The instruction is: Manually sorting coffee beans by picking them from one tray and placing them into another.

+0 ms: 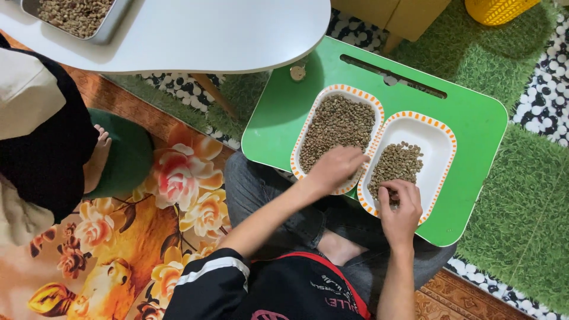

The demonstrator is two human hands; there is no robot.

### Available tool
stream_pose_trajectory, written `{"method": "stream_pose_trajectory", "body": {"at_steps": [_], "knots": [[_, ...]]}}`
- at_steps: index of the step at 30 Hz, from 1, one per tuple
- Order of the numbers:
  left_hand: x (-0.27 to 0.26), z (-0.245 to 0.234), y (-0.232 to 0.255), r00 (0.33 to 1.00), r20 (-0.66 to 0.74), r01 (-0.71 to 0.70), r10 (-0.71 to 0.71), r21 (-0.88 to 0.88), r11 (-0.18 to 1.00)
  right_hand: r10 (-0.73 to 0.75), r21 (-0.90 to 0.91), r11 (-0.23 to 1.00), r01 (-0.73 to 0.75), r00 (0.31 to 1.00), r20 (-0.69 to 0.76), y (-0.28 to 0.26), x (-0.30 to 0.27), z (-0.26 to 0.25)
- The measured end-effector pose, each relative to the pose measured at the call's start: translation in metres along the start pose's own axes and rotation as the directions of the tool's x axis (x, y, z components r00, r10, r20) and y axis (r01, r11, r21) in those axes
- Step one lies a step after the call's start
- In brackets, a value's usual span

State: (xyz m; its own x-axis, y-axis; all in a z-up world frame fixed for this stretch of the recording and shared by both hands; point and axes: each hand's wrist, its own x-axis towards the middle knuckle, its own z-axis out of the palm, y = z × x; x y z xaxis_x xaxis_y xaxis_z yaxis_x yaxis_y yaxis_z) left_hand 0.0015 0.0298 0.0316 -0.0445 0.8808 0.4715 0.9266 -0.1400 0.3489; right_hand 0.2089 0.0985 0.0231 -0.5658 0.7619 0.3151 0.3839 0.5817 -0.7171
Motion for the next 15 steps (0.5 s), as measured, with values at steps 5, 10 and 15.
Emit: {"method": "stream_pose_trajectory", "body": {"at_steps": [5,10,15], "knots": [[-0.012,0.018,0.046,0.992,-0.115,-0.068,0.054,-0.125,0.990,-0.041,-0.019,0.999,0.041,0.999,-0.002,0.008,-0.003,0.002],[-0.011,0.021,0.058,0.997,-0.080,-0.023,0.014,-0.118,0.993,-0.036,-0.039,0.999,0.034,0.999,-0.037,0.022,-0.009,0.003],[-0.010,0.025,0.059,0.995,-0.104,-0.014,0.006,-0.073,0.997,-0.034,-0.057,0.998,0.031,0.998,-0.057,0.023,-0.010,0.004]]}}
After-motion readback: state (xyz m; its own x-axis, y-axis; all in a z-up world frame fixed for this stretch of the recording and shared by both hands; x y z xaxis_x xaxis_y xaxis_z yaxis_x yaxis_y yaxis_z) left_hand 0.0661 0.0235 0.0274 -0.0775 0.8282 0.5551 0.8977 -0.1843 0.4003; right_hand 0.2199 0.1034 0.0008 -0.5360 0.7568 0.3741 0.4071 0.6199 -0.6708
